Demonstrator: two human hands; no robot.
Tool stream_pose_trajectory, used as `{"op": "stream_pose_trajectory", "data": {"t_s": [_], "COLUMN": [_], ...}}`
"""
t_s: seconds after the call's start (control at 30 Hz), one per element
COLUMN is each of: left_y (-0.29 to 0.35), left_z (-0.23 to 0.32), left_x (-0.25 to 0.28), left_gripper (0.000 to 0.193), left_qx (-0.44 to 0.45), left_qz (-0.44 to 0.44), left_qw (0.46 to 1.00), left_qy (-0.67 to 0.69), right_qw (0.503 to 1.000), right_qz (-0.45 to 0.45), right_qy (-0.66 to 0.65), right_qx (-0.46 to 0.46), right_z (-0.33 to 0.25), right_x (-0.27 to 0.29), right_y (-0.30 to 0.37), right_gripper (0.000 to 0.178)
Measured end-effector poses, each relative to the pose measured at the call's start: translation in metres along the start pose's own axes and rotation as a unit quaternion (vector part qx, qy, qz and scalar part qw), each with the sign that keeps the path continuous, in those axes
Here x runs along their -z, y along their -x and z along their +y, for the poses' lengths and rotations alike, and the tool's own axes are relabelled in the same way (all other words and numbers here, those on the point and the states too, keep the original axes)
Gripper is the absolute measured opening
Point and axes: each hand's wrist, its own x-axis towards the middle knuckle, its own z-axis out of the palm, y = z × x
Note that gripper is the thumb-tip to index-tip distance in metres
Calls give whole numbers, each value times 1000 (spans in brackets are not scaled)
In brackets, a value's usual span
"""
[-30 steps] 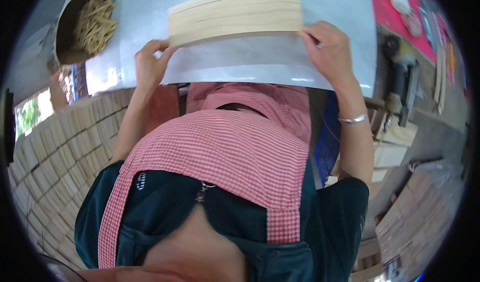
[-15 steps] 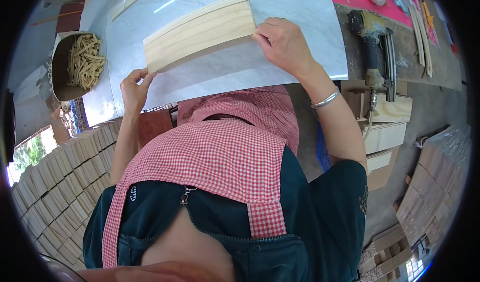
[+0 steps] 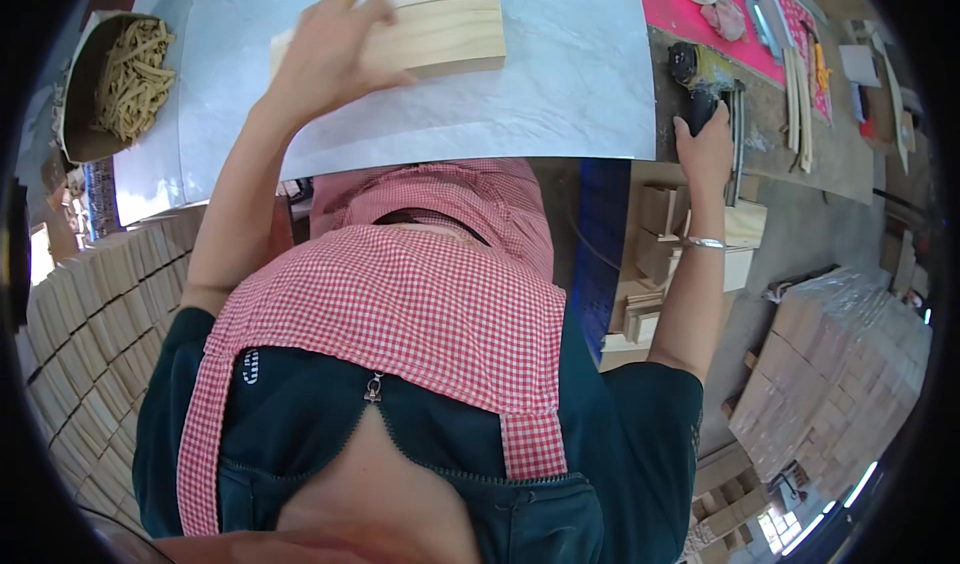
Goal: Assemble wooden boxes by applying glue to joints and securing them with a pneumatic nailer.
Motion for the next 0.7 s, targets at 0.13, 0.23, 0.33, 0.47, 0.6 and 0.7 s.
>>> {"op": "stream_pose_trajectory", "data": {"t_s": [0.13,0.23,0.33,0.47,0.6,0.7], "left_y": [-38,-35,-38,-38,-43,-46], "left_z": [28,26,20,21,27,32], "left_x": [13,-11,-38,-50,-53,-52], "left_gripper": [57,56,56,53,50,48], "left_qx": [-8,-3,-7,18,26,30], "left_qz": [-186,-187,-197,-226,-244,-258], "left_qw": [977,977,975,967,964,961], "left_qy": [104,100,100,114,101,97], "right_qw": [999,988,953,930,901,885], "right_qz": [-35,-124,-216,-207,-268,-296], "right_qy": [38,-33,-97,-280,-331,-352], "right_qx": [-5,-91,-190,-121,-85,-65], "right_z": [7,-8,-31,-80,-130,-150], "right_x": [-26,-8,17,62,90,94], "right_y": [-11,-22,-26,6,28,36], "right_gripper": [50,42,35,31,32,32]}}
